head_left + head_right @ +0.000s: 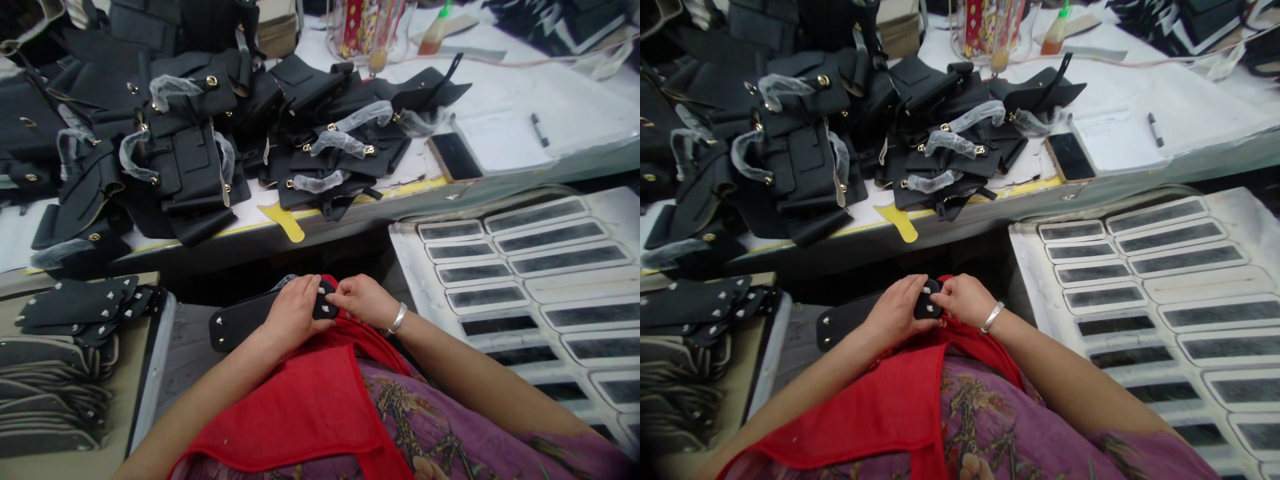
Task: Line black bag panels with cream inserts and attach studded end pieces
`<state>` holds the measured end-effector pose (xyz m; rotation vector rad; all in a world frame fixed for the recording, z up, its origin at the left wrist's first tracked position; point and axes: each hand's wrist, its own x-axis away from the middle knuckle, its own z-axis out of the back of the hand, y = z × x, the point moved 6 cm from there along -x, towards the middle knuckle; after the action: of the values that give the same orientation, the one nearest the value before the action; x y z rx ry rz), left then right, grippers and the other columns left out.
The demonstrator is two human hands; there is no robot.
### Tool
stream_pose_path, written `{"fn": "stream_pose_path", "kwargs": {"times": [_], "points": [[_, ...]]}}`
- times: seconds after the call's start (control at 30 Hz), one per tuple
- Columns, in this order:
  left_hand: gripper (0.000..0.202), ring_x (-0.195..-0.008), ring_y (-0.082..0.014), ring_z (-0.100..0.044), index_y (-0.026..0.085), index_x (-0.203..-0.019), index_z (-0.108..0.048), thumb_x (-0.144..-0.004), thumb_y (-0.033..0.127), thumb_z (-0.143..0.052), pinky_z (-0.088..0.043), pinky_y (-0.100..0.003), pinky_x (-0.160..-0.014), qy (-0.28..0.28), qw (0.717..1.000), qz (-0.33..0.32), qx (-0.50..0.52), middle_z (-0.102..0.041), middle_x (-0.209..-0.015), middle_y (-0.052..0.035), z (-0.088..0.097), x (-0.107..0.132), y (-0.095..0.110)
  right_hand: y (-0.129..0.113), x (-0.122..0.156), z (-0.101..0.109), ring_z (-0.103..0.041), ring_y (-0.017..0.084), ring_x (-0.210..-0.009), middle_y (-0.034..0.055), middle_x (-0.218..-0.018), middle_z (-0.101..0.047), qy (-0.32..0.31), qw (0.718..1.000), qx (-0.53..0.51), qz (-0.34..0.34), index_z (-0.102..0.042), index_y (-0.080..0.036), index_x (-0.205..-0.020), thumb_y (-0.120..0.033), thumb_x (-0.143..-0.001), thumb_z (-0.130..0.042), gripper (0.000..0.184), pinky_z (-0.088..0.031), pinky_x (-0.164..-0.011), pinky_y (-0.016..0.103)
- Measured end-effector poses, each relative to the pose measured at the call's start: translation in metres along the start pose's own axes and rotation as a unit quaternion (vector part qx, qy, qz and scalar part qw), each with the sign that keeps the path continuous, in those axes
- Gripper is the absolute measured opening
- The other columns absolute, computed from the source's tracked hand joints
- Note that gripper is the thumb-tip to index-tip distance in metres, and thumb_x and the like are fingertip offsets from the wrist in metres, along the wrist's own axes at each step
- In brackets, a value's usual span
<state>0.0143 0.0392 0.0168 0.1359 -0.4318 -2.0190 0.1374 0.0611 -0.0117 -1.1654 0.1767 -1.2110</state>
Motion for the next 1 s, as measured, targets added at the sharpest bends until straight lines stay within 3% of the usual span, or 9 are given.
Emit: {"fn": "stream_pose_path", "kwargs": {"times": [0.5,0.7,0.83,0.93,1.0], "points": [[0.061,-0.106,-0.0315,-0.054,0.012,-0.114,-0.046,-0.065,0.041,-0.069,-0.043,-0.045,-0.094,-0.003,1.0,-0.012,0.027,-0.057,-0.111,-0.0167,-0.004,-0.008,0.0,0.004,-0.003,-0.001,-0.05,0.009,-0.042,-0.0004,-0.045,-0.057,-0.008,1.0,-0.024,-0.008,-0.054,-0.017,-0.056,-0.037,-0.08,-0.053,0.031,-0.032,-0.046,0.02],[0.056,-0.106,-0.031,-0.054,0.014,-0.113,-0.046,-0.067,0.039,-0.067,-0.043,-0.046,-0.093,-0.007,0.999,-0.02,0.036,-0.057,-0.11,-0.0152,-0.006,-0.008,0.0,-0.003,0.0,0.003,-0.049,0.009,-0.047,0.0004,-0.049,-0.058,0.031,0.998,0.051,-0.001,-0.056,-0.017,-0.056,-0.036,-0.08,-0.053,0.03,-0.029,-0.049,0.022],[0.064,-0.108,-0.0313,-0.053,0.011,-0.116,-0.046,-0.065,0.043,-0.069,-0.038,-0.046,-0.098,-0.013,1.0,-0.01,0.018,-0.057,-0.113,-0.0176,-0.006,-0.011,0.004,-0.012,0.001,0.006,-0.047,0.01,-0.05,0.001,-0.054,-0.06,0.048,0.991,0.122,0.022,-0.055,-0.017,-0.056,-0.036,-0.079,-0.053,0.03,-0.027,-0.05,0.024],[0.082,-0.121,-0.0318,-0.044,0.012,-0.127,-0.037,-0.063,0.052,-0.07,-0.027,-0.051,-0.105,-0.001,0.999,-0.022,0.037,-0.049,-0.128,-0.0201,0.004,0.005,0.002,-0.017,0.003,0.005,-0.047,0.011,-0.05,0.0012,-0.054,-0.058,0.049,0.985,0.16,0.032,-0.054,-0.018,-0.055,-0.038,-0.08,-0.051,0.032,-0.026,-0.049,0.025],[0.084,-0.126,-0.0294,-0.039,0.015,-0.132,-0.033,-0.067,0.056,-0.066,-0.027,-0.049,-0.106,0.055,0.996,0.007,0.065,-0.044,-0.134,-0.0185,0.02,0.03,-0.015,-0.016,0.002,0.004,-0.048,0.011,-0.049,0.0011,-0.053,-0.057,0.049,0.985,0.163,0.021,-0.054,-0.019,-0.056,-0.043,-0.08,-0.049,0.035,-0.026,-0.049,0.025]]}}
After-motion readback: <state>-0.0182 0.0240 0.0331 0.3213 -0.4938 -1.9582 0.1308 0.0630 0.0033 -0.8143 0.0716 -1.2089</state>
